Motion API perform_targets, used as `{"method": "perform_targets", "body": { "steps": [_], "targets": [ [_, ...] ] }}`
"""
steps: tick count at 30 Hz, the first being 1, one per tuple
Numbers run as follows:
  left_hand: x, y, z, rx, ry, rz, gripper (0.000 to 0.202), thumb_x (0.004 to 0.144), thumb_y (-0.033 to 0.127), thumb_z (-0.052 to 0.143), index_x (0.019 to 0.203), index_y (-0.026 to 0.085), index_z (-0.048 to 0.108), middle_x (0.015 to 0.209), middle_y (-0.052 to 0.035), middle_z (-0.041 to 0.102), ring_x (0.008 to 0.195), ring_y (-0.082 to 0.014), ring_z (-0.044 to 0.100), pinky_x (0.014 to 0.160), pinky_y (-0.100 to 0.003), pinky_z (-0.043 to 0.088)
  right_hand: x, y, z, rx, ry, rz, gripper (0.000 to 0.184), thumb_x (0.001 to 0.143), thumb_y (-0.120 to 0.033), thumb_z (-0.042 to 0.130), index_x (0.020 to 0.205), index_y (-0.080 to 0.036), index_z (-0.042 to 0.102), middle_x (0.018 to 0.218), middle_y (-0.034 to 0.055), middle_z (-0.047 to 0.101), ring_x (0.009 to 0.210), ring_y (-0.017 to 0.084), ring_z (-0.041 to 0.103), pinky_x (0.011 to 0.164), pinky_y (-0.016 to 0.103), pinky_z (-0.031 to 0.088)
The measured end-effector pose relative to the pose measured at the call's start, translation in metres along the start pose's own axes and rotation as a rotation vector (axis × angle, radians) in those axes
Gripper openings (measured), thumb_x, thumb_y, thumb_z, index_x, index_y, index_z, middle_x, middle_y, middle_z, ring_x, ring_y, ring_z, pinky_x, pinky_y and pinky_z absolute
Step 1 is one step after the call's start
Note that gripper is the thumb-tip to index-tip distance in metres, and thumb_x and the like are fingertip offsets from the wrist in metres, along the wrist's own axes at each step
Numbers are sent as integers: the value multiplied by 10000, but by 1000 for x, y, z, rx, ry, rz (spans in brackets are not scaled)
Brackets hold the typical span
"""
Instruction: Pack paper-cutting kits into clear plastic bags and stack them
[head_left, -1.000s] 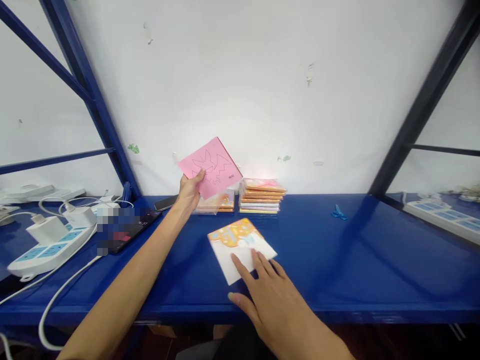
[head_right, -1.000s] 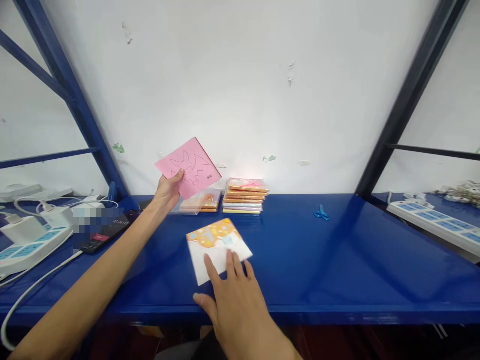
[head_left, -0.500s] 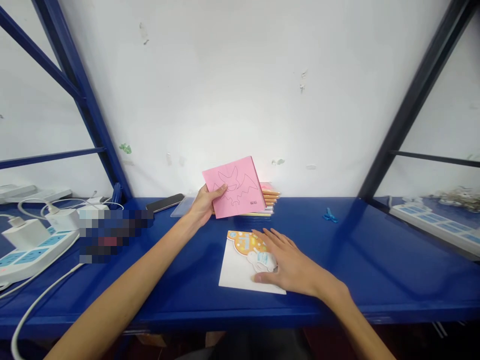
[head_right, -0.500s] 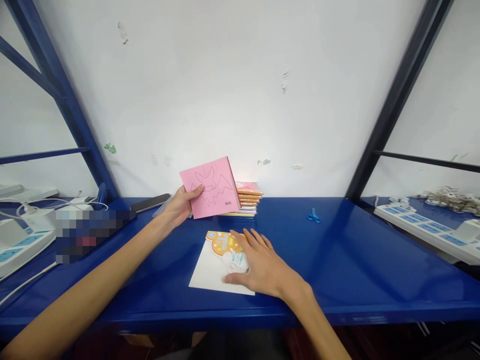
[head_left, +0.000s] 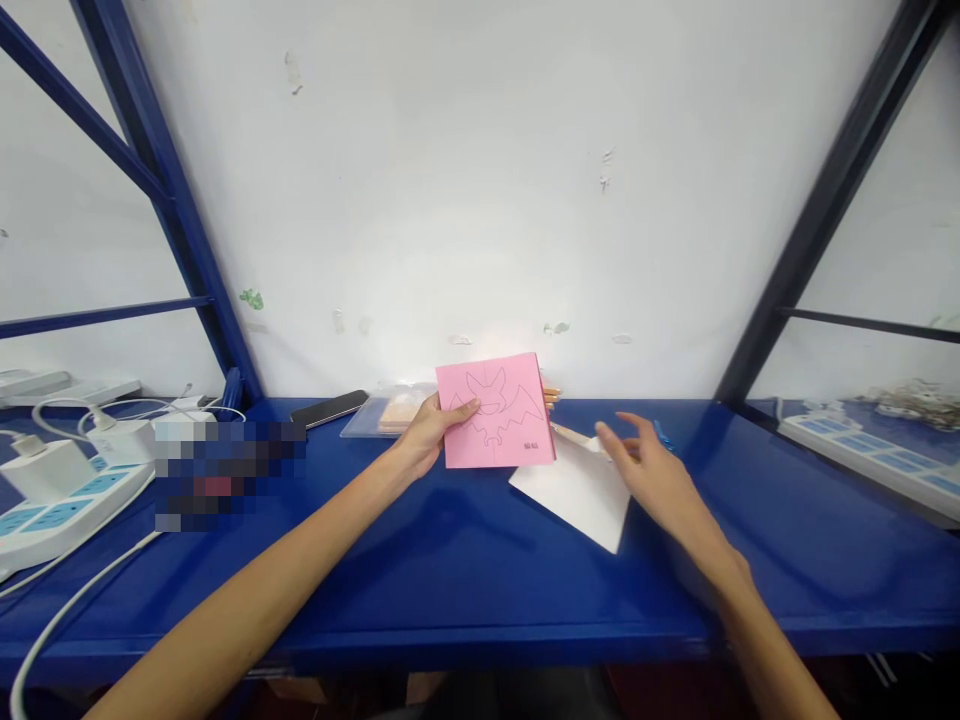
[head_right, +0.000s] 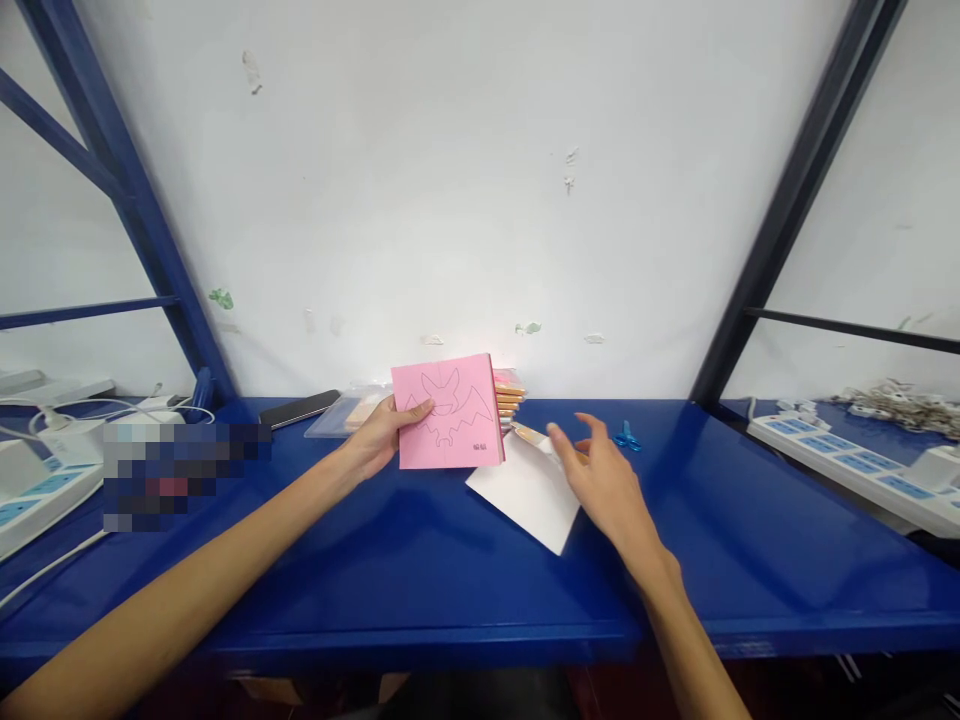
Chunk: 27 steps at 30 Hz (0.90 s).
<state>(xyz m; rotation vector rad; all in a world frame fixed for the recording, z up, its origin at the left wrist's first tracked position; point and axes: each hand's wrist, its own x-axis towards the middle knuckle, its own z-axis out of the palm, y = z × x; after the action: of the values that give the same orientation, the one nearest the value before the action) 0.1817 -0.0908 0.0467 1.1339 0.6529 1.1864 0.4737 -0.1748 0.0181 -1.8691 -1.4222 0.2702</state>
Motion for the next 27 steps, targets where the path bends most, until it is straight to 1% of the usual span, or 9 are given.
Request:
{"method": "perform_targets", "body": {
  "steps": [2,4,9,13,15,19,23,25,27],
  "targets": [
    [-4,-5,4,20,6,-30,484,700,264,918,1122,133,720,1209,-194,750,1066,-323,734,993,-496,584,4,5,-4,18,51,31,733,971,-724,314,1447,-194,486,1188,177,734,1130,371,688,996,501,470],
    [-7,-11,7,34,18,-49,497,680,250,929,1116,145,715,1205,-191,750,1045,-323,740,948,-493,603,6,9,-7,22,28,22,651,993,-678,292,1366,-216,559,1180,156,746,1090,345,713,981,471,488],
    [-11,-20,11,49,31,-119,473,686,249,925,1099,143,719,1181,-190,758,990,-308,752,937,-479,606,3,12,-3,-16,-151,-70,513,940,-604,504,1239,-223,672,1096,115,785,970,311,751,838,399,552],
    [-8,-24,8,14,56,-81,474,678,228,926,1094,157,710,1178,-180,760,1003,-315,751,932,-485,610,-1,12,2,-135,-291,-181,483,855,-612,627,1112,-221,749,1064,116,789,986,329,732,794,376,529],
    [-6,-24,7,-1,72,-63,473,682,205,918,1100,167,700,1179,-171,760,1019,-316,748,920,-483,617,-2,13,5,-212,-294,-161,481,833,-609,649,1063,-196,741,990,135,787,925,339,730,730,376,505],
    [-5,-23,6,-11,124,-67,434,680,162,907,1060,180,698,1179,-154,763,1037,-312,744,923,-477,624,-2,16,7,-291,-312,-116,406,874,-611,593,825,-215,667,810,116,762,731,294,700,604,348,432],
    [-5,-21,6,-29,151,-93,451,674,147,907,1072,181,697,1199,-163,758,1056,-330,743,946,-511,618,-1,16,2,-305,-386,-198,455,877,-634,581,632,-253,539,670,54,685,604,237,599,562,331,346],
    [-5,-20,5,-48,145,-93,462,672,152,910,1082,183,699,1206,-168,756,1075,-344,739,959,-529,612,0,16,-4,-289,-429,-246,485,892,-626,568,593,-250,502,633,26,642,574,205,551,561,321,327],
    [-4,-19,3,-71,104,-86,469,681,167,912,1103,183,708,1220,-174,752,1107,-356,730,973,-534,607,0,17,-12,-239,-474,-275,506,914,-628,539,590,-241,490,624,4,611,577,184,521,557,306,325]
  ]
}}
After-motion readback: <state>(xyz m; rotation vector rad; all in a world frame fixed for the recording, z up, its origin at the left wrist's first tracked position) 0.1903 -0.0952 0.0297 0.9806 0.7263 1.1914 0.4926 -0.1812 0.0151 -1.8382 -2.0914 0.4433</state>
